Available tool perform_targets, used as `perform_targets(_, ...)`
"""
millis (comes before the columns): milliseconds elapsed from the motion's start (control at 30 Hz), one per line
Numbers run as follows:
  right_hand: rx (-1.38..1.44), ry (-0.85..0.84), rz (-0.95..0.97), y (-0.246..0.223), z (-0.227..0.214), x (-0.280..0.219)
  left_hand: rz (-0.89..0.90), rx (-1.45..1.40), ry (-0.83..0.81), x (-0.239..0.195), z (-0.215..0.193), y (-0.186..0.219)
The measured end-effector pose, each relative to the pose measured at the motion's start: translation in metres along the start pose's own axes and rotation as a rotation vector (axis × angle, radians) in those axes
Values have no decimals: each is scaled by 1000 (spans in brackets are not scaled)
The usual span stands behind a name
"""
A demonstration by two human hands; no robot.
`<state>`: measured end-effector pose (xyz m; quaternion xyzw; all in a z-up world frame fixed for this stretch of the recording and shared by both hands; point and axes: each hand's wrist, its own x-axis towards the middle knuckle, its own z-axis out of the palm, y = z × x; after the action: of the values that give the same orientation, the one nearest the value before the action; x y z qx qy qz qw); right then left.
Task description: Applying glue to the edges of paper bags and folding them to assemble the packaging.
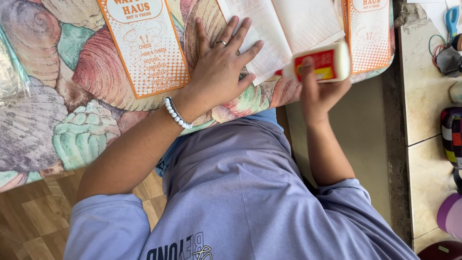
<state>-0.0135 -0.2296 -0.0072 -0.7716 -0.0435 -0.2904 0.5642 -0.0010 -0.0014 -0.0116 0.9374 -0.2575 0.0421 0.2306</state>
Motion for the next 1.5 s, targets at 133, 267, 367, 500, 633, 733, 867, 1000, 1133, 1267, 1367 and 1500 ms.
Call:
perform_targets(133, -86, -121, 3, -8, -1, -11, -1, 3, -4, 0, 0, 0)
perform_targets(267, -70, -19, -60, 10, -11, 8, 1, -2, -9, 0, -1, 0)
perform_targets(367, -29, 28, -74, 12, -12, 18, 0, -3, -9, 0, -1, -1)
perform_targets(500, -58, -20, -10, 5, -7, 6, 8, 1, 3, 0, -1, 0)
perform_targets(633, -85, -29, -98, 11, -13, 15, 3, -4, -36, 1, -7, 2)
perform_targets(733, -50, 61, -69, 22, -19, 27, 7, -5, -45, 1, -10, 3)
perform_targets(867, 84, 78, 12, 29, -20, 26, 8, 7, -40, 2, -10, 4)
perform_targets(1000, 84, 80, 5, 30, -19, 25, 4, 45, -66, 2, -13, 4)
perform_targets(1133, 105, 199, 58, 29, -38, 44, 46, 181, 1, 3, -21, 7)
perform_targets(1267, 295, 265, 359, 23, -70, 53, 97, 197, 110, 16, -38, -2)
perform_targets(1367, 314, 242, 432, 11, -78, 55, 259, 210, 48, 30, -40, -27)
perform_targets(1500, 348, 251, 539, 9, -81, 52, 296, 155, -132, 34, -30, -34)
